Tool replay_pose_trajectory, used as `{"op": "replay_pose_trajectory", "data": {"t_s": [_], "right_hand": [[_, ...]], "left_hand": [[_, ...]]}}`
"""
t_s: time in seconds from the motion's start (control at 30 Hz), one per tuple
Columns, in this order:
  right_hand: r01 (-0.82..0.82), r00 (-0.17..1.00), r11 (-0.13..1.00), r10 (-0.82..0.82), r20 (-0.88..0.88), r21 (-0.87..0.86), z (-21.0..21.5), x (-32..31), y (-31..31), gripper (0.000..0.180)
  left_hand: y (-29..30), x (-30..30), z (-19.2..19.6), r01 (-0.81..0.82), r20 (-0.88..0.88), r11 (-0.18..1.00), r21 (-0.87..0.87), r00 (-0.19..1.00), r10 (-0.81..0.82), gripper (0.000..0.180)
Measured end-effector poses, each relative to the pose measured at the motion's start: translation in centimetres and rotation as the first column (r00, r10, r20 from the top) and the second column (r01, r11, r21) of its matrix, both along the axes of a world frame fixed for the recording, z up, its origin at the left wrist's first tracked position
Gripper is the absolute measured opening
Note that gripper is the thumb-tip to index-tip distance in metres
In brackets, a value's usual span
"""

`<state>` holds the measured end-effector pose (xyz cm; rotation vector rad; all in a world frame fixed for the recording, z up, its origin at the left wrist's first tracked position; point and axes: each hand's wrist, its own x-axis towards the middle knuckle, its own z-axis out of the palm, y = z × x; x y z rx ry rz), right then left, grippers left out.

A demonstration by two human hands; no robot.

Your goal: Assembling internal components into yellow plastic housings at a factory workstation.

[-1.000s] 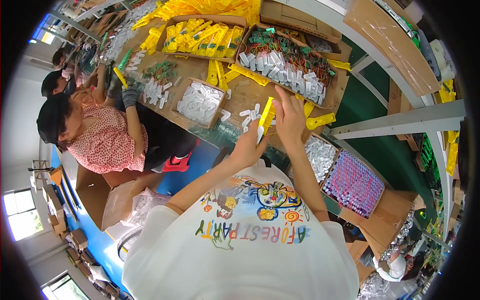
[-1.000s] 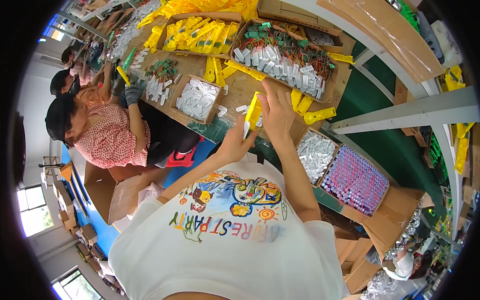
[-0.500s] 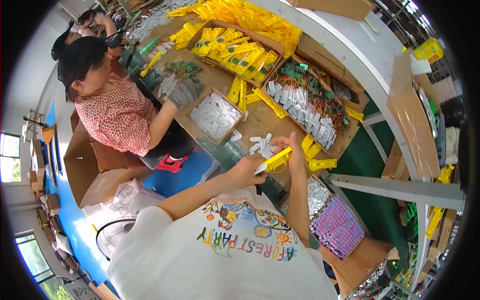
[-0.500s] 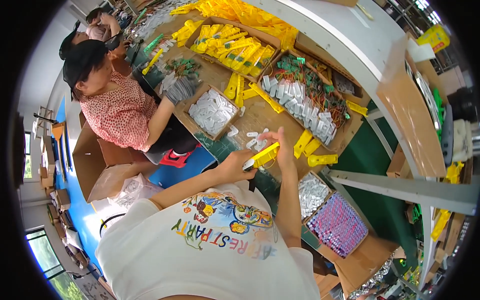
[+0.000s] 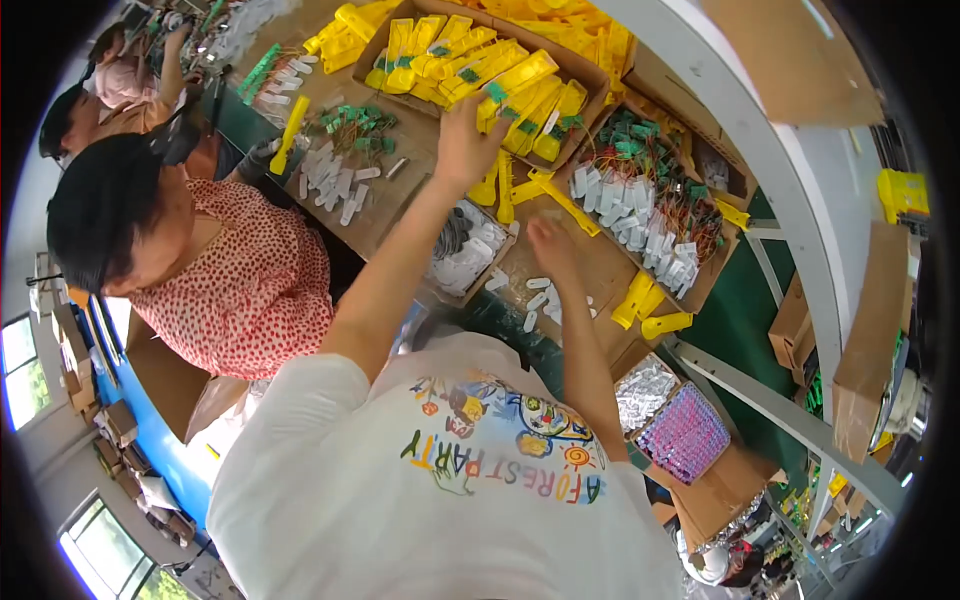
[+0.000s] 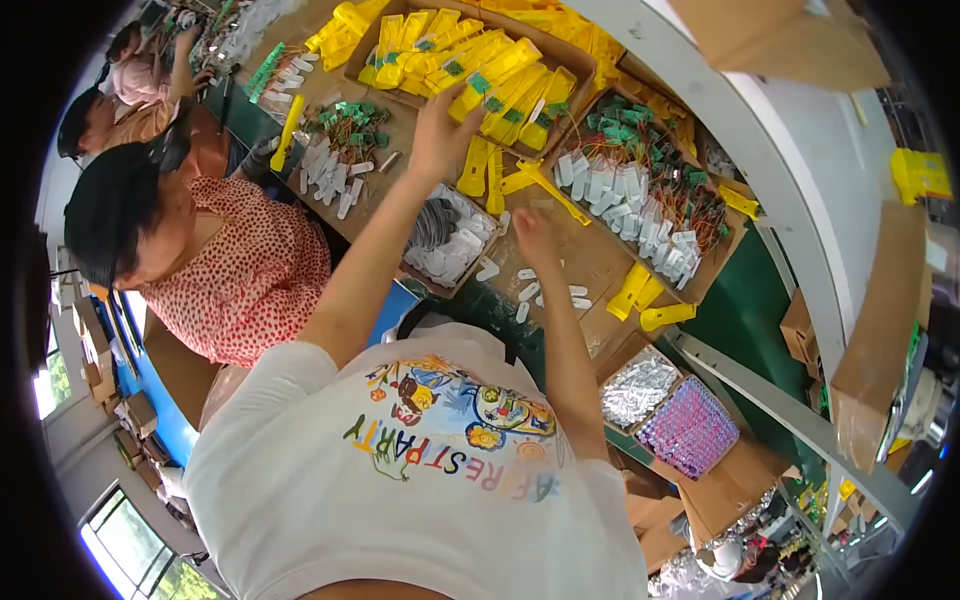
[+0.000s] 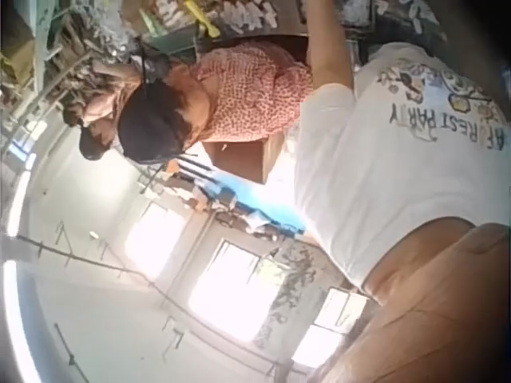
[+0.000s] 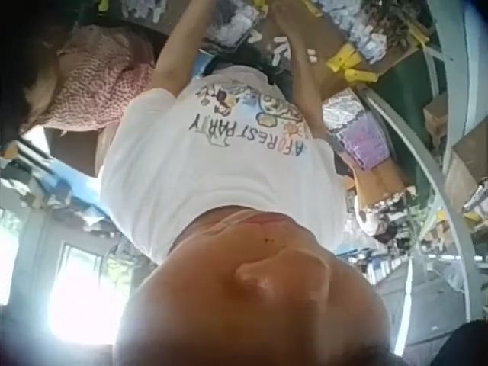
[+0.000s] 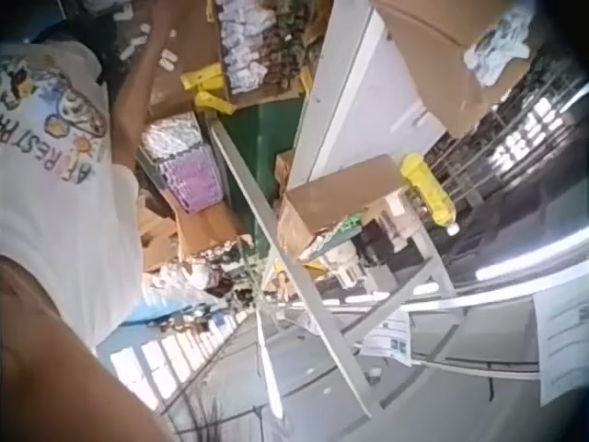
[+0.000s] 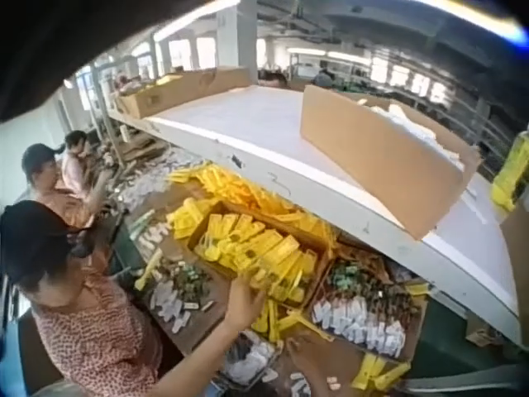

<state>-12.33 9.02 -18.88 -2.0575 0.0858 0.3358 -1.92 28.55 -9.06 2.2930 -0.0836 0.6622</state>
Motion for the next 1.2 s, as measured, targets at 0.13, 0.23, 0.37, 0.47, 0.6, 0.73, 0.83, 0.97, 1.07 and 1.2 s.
{"op": "replay_pose_trajectory", "data": {"t_s": [0.13,0.23,0.37,0.47,0.6,0.73,0.83,0.97,1.07,1.2], "right_hand": [[0.202,0.963,0.961,-0.161,0.214,-0.187,-4.0,4.4,3.8,0.032],[0.205,0.978,0.954,-0.190,0.086,-0.219,-1.7,4.1,3.2,0.033],[0.295,0.953,0.946,-0.280,0.119,-0.134,2.6,-1.7,0.8,0.025],[0.365,0.930,0.929,-0.366,0.013,0.064,6.5,-7.4,2.4,0.025],[0.528,0.849,0.727,-0.455,-0.268,0.440,6.0,-9.5,-0.4,0.023],[0.287,0.957,0.811,-0.221,0.187,-0.509,-1.5,-8.6,-5.8,0.020],[0.247,0.968,0.898,-0.213,0.130,-0.363,-2.4,-8.5,-6.1,0.022],[0.177,0.979,0.907,-0.125,0.159,-0.381,0.3,-8.4,-5.2,0.019],[0.354,0.935,0.916,-0.351,-0.051,0.188,6.7,-10.1,-2.5,0.016],[0.341,0.933,0.771,-0.206,-0.295,0.538,11.5,-11.8,-1.5,0.014]], "left_hand": [[-2.9,-8.5,0.3,-0.022,-0.337,0.685,-0.729,0.882,-0.330,0.019],[-1.5,-12.4,-2.7,-0.147,-0.437,0.452,-0.880,0.627,-0.645,0.020],[-2.0,-13.3,-5.2,-0.328,-0.546,0.438,-0.837,0.548,-0.634,0.029],[-5.1,-13.7,-4.9,-0.301,-0.576,0.494,-0.816,0.493,-0.652,0.036],[-5.4,-14.2,-4.3,-0.320,-0.615,0.526,-0.788,0.463,-0.638,0.030],[-4.1,-15.4,-1.5,-0.418,-0.647,0.497,-0.760,0.422,-0.635,0.031],[-3.0,-17.4,-1.6,-0.464,-0.619,0.443,-0.767,0.357,-0.699,0.033],[-4.5,-19.7,-1.9,-0.464,-0.590,0.393,-0.794,0.434,-0.681,0.037],[-6.2,-20.7,-1.7,-0.365,-0.507,0.359,-0.859,0.507,-0.697,0.046],[-8.0,-21.3,-0.4,-0.226,-0.496,0.447,-0.865,0.518,-0.697,0.056]]}}
